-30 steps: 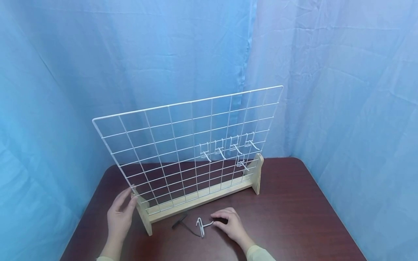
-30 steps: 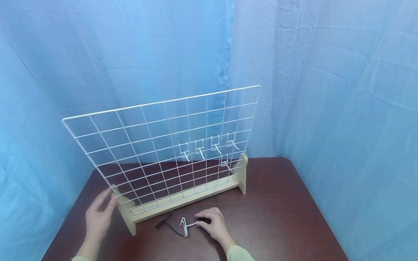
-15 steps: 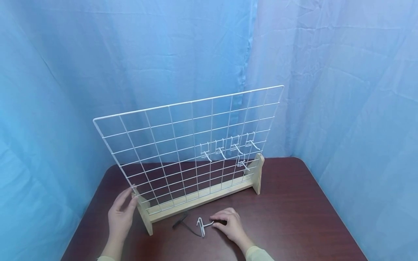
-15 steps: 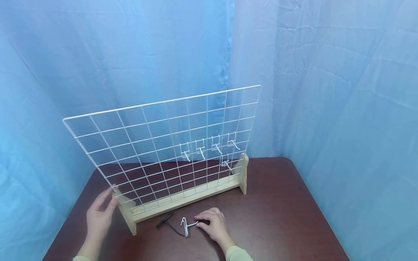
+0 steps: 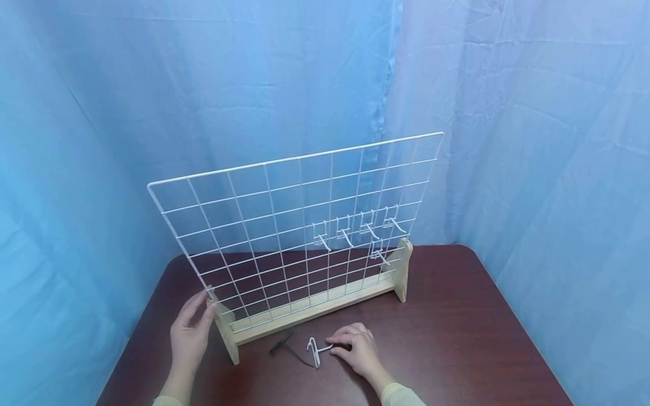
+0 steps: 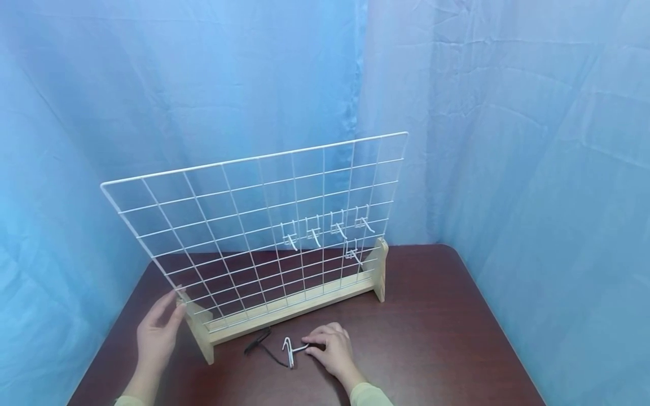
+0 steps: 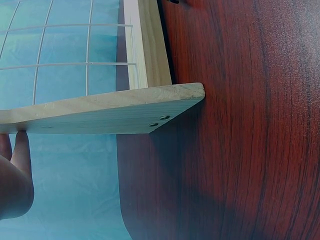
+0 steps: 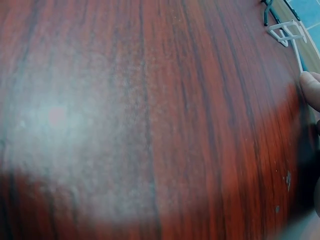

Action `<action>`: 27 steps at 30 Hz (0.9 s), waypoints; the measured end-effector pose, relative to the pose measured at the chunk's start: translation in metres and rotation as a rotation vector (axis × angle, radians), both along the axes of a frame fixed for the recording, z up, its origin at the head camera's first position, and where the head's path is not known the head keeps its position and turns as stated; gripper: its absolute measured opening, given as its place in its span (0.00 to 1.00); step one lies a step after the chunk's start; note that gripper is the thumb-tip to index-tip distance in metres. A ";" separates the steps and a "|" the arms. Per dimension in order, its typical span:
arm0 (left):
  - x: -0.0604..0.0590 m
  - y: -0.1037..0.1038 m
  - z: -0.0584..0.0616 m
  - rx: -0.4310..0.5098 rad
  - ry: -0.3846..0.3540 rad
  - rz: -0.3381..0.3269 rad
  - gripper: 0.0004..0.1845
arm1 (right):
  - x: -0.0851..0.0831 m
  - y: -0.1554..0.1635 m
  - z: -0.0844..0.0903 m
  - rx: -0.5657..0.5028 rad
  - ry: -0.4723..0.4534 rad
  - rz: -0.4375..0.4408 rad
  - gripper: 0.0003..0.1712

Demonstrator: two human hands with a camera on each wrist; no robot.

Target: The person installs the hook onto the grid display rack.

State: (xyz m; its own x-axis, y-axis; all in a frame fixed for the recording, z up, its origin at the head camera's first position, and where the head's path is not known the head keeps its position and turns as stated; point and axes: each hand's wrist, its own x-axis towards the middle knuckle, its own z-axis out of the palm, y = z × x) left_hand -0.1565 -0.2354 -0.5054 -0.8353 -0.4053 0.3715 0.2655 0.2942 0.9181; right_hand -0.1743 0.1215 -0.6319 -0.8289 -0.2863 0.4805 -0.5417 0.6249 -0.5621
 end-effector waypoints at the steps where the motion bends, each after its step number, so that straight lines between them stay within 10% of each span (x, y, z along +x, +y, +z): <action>1: 0.000 0.000 0.000 -0.005 -0.004 0.002 0.19 | 0.000 0.000 0.000 0.005 0.001 0.000 0.16; 27: 0.000 -0.001 0.000 -0.029 -0.044 0.014 0.19 | -0.001 0.001 0.001 0.020 -0.024 0.012 0.10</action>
